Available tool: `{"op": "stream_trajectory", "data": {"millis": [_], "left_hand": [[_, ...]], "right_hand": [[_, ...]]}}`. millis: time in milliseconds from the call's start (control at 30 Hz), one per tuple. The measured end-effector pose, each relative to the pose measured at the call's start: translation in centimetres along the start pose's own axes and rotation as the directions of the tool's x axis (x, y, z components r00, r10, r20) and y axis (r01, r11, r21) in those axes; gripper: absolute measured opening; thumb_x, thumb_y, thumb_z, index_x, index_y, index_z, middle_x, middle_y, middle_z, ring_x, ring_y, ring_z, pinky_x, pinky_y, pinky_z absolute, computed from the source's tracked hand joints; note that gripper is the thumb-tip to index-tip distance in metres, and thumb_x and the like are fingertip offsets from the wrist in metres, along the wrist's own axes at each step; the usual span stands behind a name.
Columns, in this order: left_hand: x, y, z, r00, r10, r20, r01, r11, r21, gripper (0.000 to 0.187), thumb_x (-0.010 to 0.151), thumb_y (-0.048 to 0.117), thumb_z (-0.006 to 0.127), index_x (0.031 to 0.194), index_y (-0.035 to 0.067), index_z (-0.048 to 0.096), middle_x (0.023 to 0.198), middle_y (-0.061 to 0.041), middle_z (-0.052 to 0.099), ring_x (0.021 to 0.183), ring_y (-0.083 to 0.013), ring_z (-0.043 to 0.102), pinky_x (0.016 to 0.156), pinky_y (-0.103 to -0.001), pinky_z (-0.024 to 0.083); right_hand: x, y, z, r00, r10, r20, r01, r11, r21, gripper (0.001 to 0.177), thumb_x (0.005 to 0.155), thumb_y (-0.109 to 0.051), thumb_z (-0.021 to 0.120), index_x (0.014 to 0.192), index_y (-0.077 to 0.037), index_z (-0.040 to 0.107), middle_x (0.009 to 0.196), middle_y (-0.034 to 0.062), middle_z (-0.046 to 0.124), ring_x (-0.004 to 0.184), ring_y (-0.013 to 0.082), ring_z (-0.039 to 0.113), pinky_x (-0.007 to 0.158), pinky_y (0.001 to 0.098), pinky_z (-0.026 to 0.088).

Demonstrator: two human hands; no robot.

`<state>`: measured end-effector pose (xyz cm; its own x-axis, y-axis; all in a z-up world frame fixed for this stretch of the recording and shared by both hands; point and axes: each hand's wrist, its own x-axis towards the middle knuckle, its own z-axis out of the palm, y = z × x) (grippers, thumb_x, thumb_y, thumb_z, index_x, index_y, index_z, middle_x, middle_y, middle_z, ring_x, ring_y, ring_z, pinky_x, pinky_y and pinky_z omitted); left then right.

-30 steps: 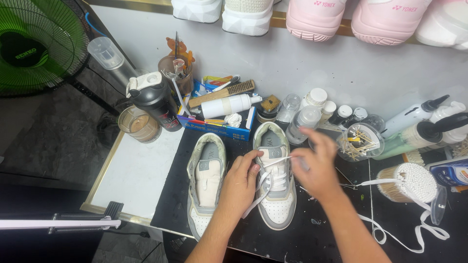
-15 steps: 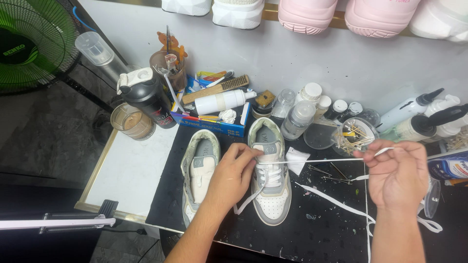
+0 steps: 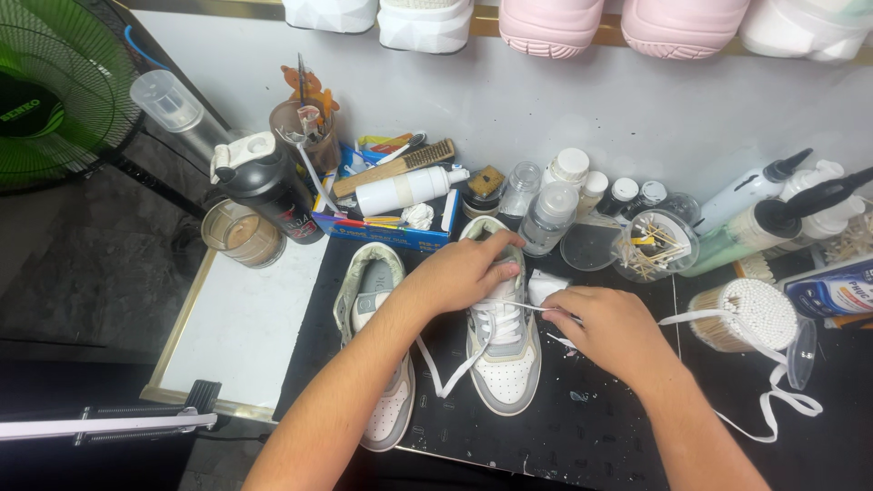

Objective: The person laces a pair of white and grey sneakers on a workbench. They thread white shoelaces through the eyelets of the right shoe, then the left shoe, and tie the laces into a knot.

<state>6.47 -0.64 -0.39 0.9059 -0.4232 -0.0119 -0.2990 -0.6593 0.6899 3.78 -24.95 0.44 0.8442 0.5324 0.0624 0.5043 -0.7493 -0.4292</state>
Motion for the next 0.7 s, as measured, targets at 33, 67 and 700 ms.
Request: {"op": "stream_trajectory", "data": {"millis": [33,67,700], "left_hand": [[0.2,-0.4,0.0,1.000,0.021,0.013,-0.020,0.996,-0.083,0.042,0.099,0.032,0.061,0.136,0.014,0.056,0.088,-0.016,0.073,0.089,-0.0328,0.071,0.080,-0.044,0.053],[0.4,-0.8,-0.2,0.999,0.041,0.023,-0.037,0.986,-0.165,0.043,0.098,0.031,0.063,0.136,0.013,0.055,0.088,-0.014,0.073,0.085,-0.0288,0.071,0.079,-0.041,0.054],[2.3,-3.8,1.8,0.985,-0.022,0.169,0.098,0.886,-0.454,0.022,0.099,0.018,0.064,0.119,0.011,0.060,0.091,-0.001,0.074,0.087,-0.0099,0.067,0.079,-0.029,0.053]], "right_hand": [[-0.1,0.3,-0.2,1.000,0.002,0.011,-0.002,0.999,0.044,0.021,0.088,-0.032,0.069,0.097,-0.015,0.077,0.091,0.0056,0.077,0.083,0.0295,0.073,0.072,0.0399,0.055],[0.0,0.6,-0.5,1.000,0.001,0.022,-0.003,0.996,0.089,0.022,0.088,-0.032,0.068,0.099,-0.014,0.076,0.092,0.0067,0.076,0.082,0.0292,0.073,0.073,0.0392,0.055],[0.1,7.3,0.8,0.990,-0.057,0.130,-0.058,0.673,0.737,0.018,0.093,-0.012,0.050,0.081,-0.001,0.059,0.088,0.0065,0.065,0.081,0.0168,0.052,0.077,0.0326,0.045]]}}
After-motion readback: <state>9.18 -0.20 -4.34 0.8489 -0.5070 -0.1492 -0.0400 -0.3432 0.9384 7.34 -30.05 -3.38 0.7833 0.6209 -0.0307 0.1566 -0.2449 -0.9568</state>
